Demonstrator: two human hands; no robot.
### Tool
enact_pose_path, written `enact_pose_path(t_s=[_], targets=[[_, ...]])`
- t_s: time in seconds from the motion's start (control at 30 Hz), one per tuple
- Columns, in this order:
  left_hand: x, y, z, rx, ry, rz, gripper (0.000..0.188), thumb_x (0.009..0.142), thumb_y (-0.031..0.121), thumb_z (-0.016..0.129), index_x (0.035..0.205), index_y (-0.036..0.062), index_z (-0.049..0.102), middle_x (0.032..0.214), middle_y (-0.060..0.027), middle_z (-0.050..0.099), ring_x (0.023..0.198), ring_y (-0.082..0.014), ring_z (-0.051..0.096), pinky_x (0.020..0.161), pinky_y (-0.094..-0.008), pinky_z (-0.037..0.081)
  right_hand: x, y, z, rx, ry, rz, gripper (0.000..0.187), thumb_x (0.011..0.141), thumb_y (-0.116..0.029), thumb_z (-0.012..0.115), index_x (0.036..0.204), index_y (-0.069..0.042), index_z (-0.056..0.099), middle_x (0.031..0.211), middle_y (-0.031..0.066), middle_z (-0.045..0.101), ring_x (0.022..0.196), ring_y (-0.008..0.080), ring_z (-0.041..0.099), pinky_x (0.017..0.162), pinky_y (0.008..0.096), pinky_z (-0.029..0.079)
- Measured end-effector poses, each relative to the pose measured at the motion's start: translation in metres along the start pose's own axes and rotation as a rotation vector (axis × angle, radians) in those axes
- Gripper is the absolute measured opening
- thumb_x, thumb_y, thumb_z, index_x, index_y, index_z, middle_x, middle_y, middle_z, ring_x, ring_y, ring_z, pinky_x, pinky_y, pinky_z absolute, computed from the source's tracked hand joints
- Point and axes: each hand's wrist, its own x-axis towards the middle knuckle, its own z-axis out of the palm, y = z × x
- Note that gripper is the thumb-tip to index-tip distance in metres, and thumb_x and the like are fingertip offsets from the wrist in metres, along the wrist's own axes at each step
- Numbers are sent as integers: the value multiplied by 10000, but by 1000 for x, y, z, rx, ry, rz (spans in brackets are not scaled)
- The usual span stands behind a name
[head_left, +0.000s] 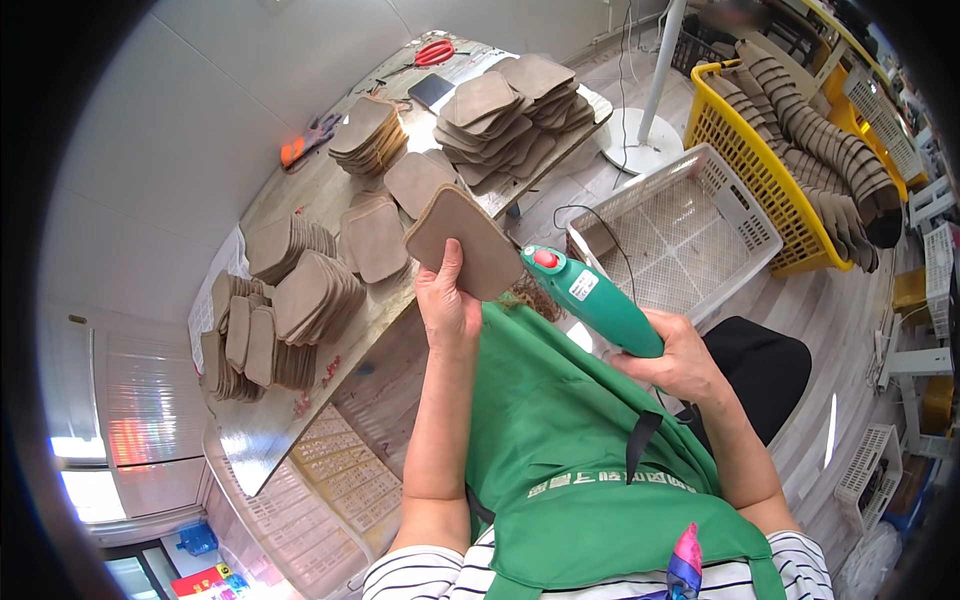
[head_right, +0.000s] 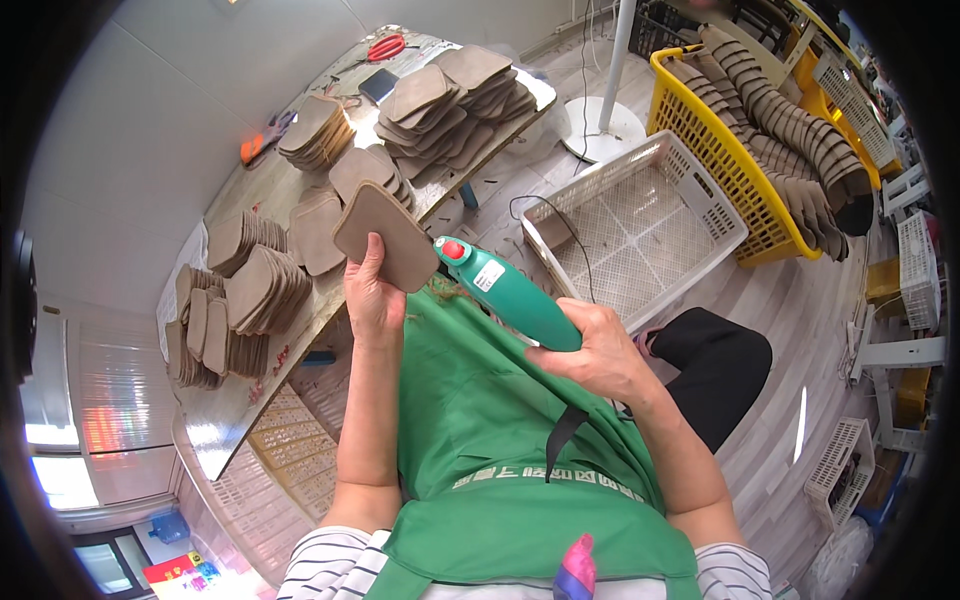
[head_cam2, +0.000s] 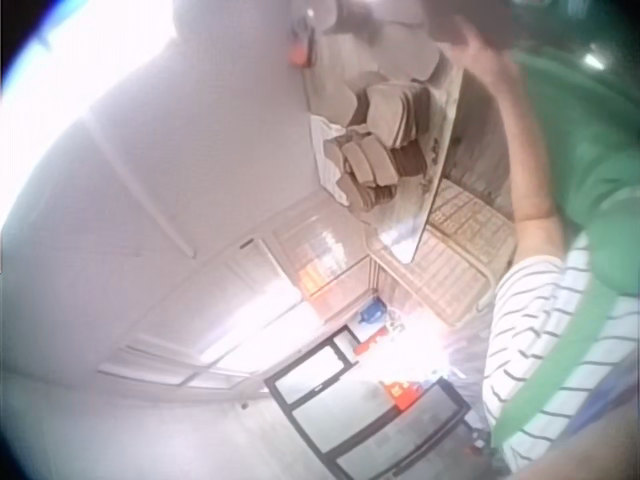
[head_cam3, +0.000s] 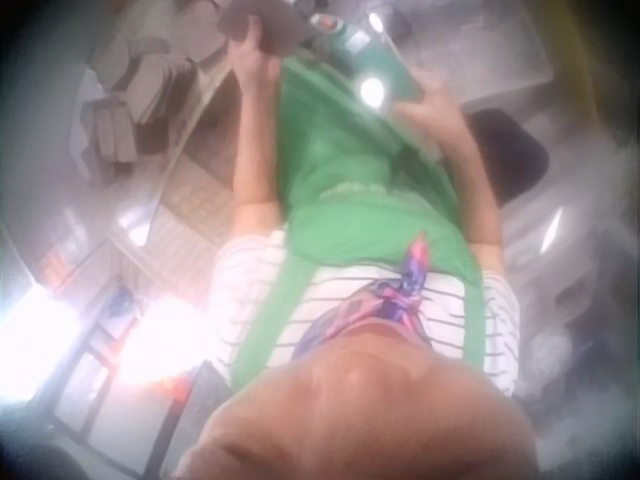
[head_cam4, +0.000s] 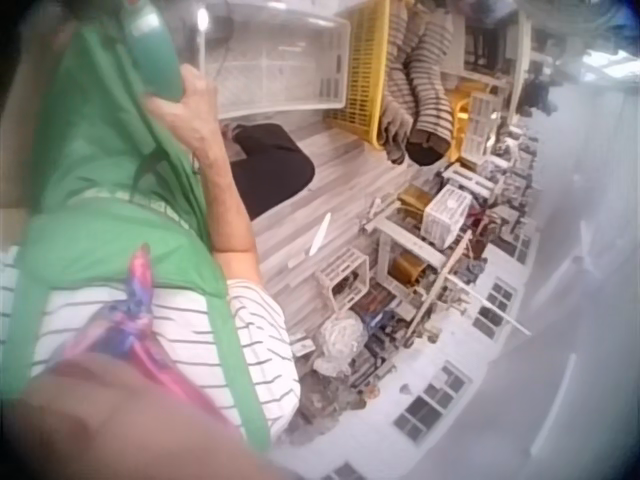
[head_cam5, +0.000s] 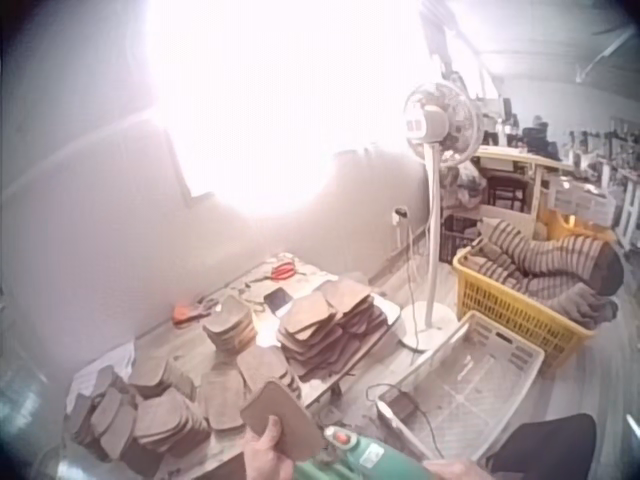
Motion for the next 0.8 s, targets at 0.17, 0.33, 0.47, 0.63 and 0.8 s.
enact_pose_path(t_s=[0.17,0.33,0.47,0.63,0.8], targets=[[-11,-13,1,3,-55,-63,281,952,97,714,1220,48,647,1217,-62,694,1099,-182,659,966,-352,550,2,-3,-2,67,2,20,298,772,-153,780,1003,9,684,822,66,631,747,158,586,717,321,485],[-21,-20,-1,54,-107,-127,295,943,88,722,1224,33,650,1186,-77,711,1087,-188,671,968,-353,549,6,-15,-8,133,-9,143,275,790,-138,780,997,17,685,799,33,618,736,110,555,700,297,475],[-18,-15,0,231,-158,-53,287,939,64,721,1215,12,658,1163,-79,721,1032,-157,680,914,-318,544,7,-18,-16,127,-9,125,259,788,-127,776,981,19,685,806,30,617,739,105,553,686,291,468],[-5,20,-5,557,-306,-86,250,932,82,725,1166,2,682,1075,-71,742,944,-141,693,865,-305,552,5,-13,-32,46,-27,42,248,759,-130,775,921,23,665,809,47,621,738,124,566,674,294,466],[2,51,7,824,-423,-193,269,919,105,736,1158,-7,684,1024,-63,744,899,-131,694,822,-294,559,6,-26,-51,-85,-95,53,254,717,-138,773,870,24,652,778,77,618,701,163,578,654,314,469]])
